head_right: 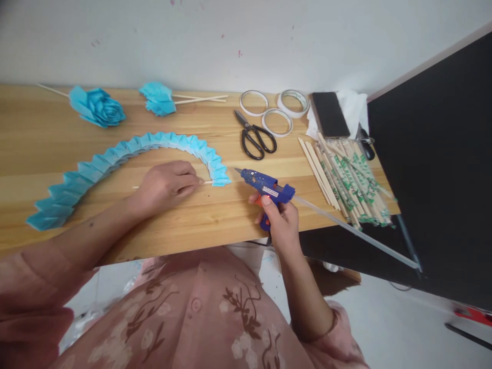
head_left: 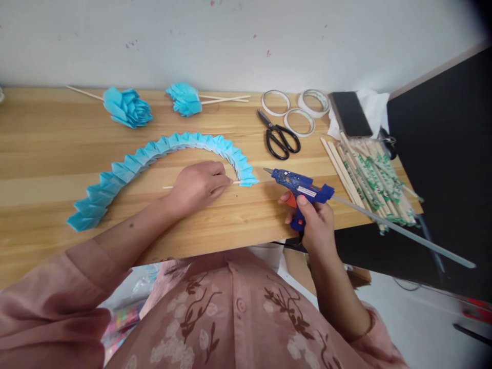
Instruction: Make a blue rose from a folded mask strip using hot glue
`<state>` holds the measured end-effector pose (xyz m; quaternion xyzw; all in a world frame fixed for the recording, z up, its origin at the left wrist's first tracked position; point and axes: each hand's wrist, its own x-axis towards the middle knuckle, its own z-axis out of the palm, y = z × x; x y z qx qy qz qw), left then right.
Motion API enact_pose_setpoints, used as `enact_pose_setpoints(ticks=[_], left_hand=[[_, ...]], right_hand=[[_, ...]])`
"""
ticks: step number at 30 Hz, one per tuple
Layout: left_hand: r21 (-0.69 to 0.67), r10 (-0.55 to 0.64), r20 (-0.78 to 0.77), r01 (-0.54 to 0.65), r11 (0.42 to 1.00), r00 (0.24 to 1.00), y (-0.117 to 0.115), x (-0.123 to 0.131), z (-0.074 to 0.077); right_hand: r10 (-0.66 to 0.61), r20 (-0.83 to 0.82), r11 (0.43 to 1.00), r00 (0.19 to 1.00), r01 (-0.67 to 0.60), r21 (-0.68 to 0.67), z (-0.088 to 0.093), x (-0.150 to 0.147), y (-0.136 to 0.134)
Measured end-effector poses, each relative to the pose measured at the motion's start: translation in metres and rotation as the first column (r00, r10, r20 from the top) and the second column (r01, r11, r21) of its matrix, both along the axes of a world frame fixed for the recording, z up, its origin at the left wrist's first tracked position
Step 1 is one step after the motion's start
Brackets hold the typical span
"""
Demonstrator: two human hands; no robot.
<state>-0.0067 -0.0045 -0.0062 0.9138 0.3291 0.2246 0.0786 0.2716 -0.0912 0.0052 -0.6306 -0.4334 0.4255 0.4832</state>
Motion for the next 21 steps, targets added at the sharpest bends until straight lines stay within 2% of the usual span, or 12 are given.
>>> enact_pose_setpoints(ticks=[8,16,21], left_hand=[[-0.038,0.009,-0.211,-0.017,0.999,0.977,-0.006,0.001,0.014],[0.029,-0.032,-0.251,0.040,0.999,0.968,-0.011,0.001,0.016],[0.025,-0.050,-0.270,0.059,0.998,0.962,-0.013,0.001,0.016]], right_hand=[[-0.011,-0.006,1.000,1.000,0.011,-0.026,0.002,-0.001,0.001],[0.017,0.006,1.000,1.000,-0.017,-0.025,-0.005,0.005,-0.001],[0.019,0.019,0.999,1.000,-0.019,-0.033,-0.005,0.006,-0.001]])
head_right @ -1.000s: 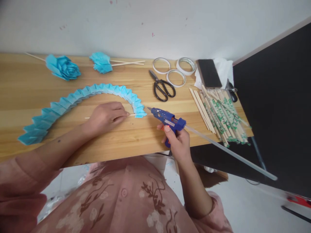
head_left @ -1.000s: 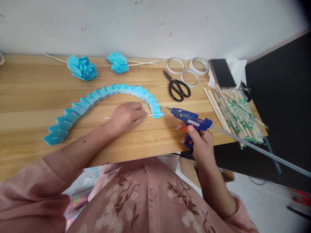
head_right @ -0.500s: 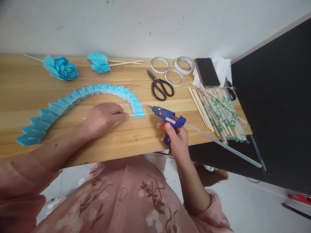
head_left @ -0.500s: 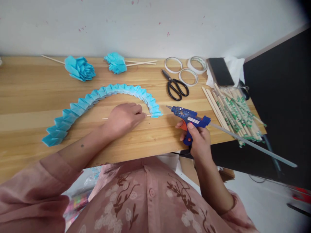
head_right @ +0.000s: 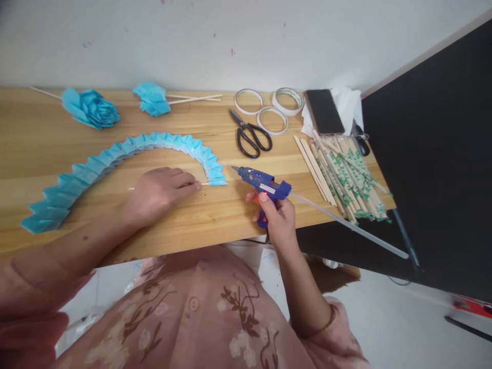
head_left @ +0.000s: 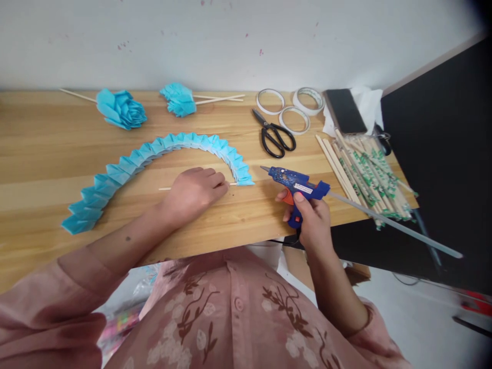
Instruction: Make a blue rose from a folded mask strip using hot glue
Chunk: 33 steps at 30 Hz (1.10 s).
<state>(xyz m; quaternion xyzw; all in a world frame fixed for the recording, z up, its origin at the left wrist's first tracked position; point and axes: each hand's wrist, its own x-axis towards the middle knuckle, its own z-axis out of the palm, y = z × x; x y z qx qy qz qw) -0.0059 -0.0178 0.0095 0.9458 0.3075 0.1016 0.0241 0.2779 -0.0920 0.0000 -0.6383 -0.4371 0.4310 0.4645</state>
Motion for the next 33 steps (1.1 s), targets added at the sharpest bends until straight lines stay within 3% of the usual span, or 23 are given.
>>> enact_pose_setpoints(ticks=[11,21,33], left_hand=[[0.040,0.005,-0.042,-0.004,0.999,0.999,-0.001,0.003,0.002],[-0.009,0.078,0.160,-0.078,0.997,0.984,0.005,0.002,-0.009],[-0.030,0.085,0.178,-0.081,0.996,0.980,0.007,0.002,-0.011]], right_hand=[[-0.001,-0.027,1.000,1.000,0.002,0.006,0.000,-0.001,0.000],[0.019,-0.001,1.000,1.000,-0.019,-0.008,0.000,-0.001,-0.001],[0.120,0.104,0.992,0.987,-0.116,-0.045,0.016,-0.015,0.009]])
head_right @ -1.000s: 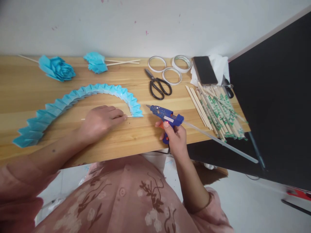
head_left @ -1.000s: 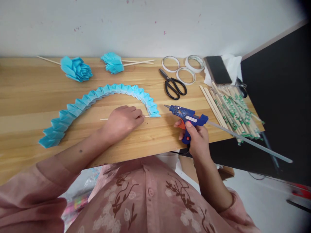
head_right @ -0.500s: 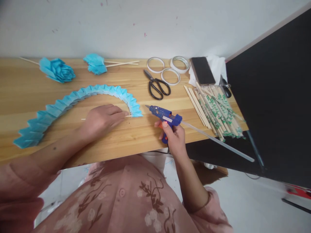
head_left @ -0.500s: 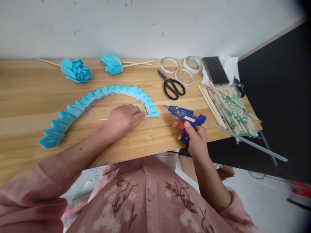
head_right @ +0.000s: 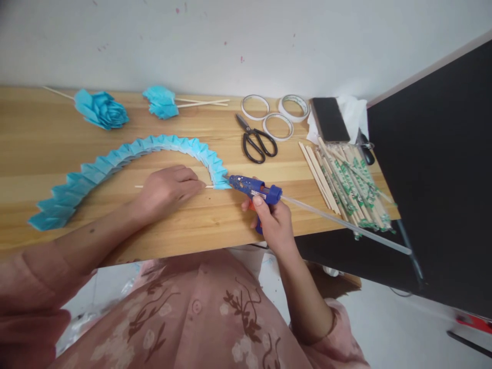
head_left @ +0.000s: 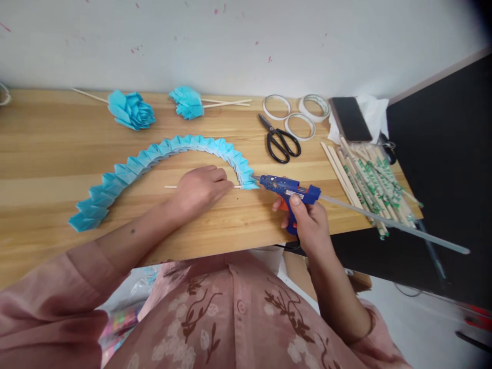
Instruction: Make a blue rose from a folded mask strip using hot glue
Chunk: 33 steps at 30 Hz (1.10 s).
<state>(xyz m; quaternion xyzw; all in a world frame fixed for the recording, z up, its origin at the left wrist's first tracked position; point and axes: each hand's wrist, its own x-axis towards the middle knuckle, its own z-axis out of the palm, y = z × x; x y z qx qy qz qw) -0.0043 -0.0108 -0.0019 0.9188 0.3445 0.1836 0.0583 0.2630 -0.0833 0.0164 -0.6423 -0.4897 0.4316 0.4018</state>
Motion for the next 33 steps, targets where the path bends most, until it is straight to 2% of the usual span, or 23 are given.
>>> enact_pose_setpoints(ticks=[16,22,33], left_hand=[[0.032,-0.010,0.007,0.010,0.999,1.000,0.0024,-0.0002,-0.0052],[-0.006,-0.007,0.031,0.007,1.000,0.999,0.0020,-0.0009,-0.0041],[0.031,-0.007,0.022,0.006,0.999,1.000,0.0024,0.0001,-0.0056]], right_hand=[[0.064,0.048,0.998,0.997,-0.063,-0.014,-0.0063,-0.0029,0.0009],[0.069,0.060,0.998,0.996,-0.069,-0.006,-0.0041,-0.0033,0.0008],[0.083,0.106,0.996,0.991,-0.084,-0.001,0.0012,-0.0059,0.0024]])
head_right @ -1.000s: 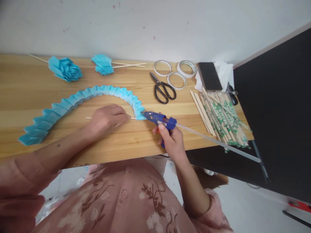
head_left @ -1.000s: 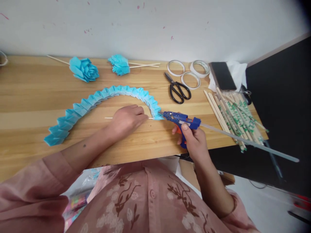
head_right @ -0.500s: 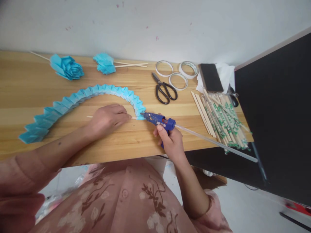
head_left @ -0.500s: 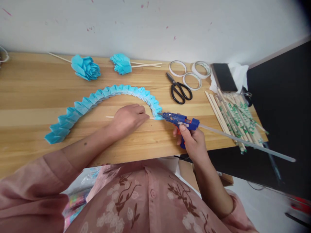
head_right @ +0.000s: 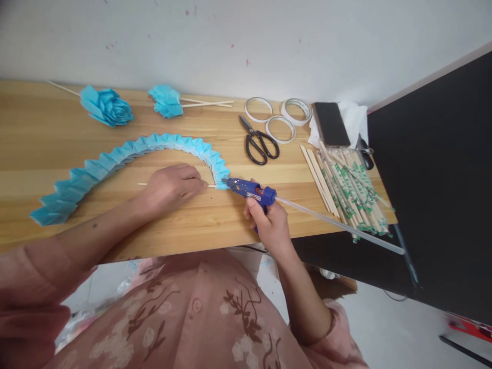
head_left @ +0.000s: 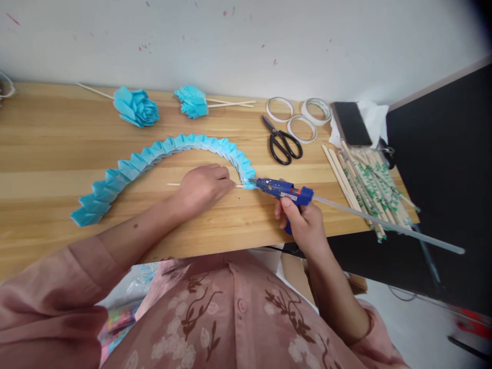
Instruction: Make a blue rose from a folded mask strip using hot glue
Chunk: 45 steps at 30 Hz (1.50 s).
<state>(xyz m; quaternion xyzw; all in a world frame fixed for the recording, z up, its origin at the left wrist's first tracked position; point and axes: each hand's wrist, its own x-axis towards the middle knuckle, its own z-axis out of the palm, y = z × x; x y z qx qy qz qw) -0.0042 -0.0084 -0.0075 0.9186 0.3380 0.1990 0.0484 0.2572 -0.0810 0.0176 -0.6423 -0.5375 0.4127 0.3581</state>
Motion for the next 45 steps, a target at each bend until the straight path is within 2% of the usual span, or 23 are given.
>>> enact_pose_setpoints(ticks=[9,19,25,32,37,40,45], left_hand=[[0.016,-0.004,-0.019,0.005,1.000,1.000,-0.001,0.000,0.004],[0.012,-0.004,-0.012,0.004,1.000,1.000,0.000,0.000,0.000],[-0.007,0.000,-0.025,0.000,1.000,1.000,0.000,-0.001,0.002],[0.007,-0.006,-0.017,0.006,1.000,1.000,0.001,-0.001,0.001],[0.000,-0.003,-0.013,0.003,1.000,1.000,0.000,-0.001,0.001],[-0.035,0.000,0.005,0.000,0.999,1.000,0.000,-0.001,0.002],[-0.047,0.001,0.012,-0.001,0.999,1.000,0.000,0.000,0.003]], right_hand=[[0.002,0.031,1.000,1.000,-0.003,0.008,0.001,0.004,0.000],[0.001,0.056,1.000,0.998,-0.002,0.008,0.003,0.007,-0.001],[0.052,0.151,0.998,0.987,-0.056,0.027,0.014,0.013,-0.002],[-0.050,0.111,0.998,0.993,0.046,0.037,0.028,0.020,-0.004],[-0.075,0.054,0.994,0.996,0.071,0.080,0.024,0.017,0.003],[-0.041,0.027,0.997,0.999,0.039,0.067,0.018,0.014,0.003],[-0.016,0.059,0.998,0.998,0.012,0.068,0.011,0.009,-0.005]])
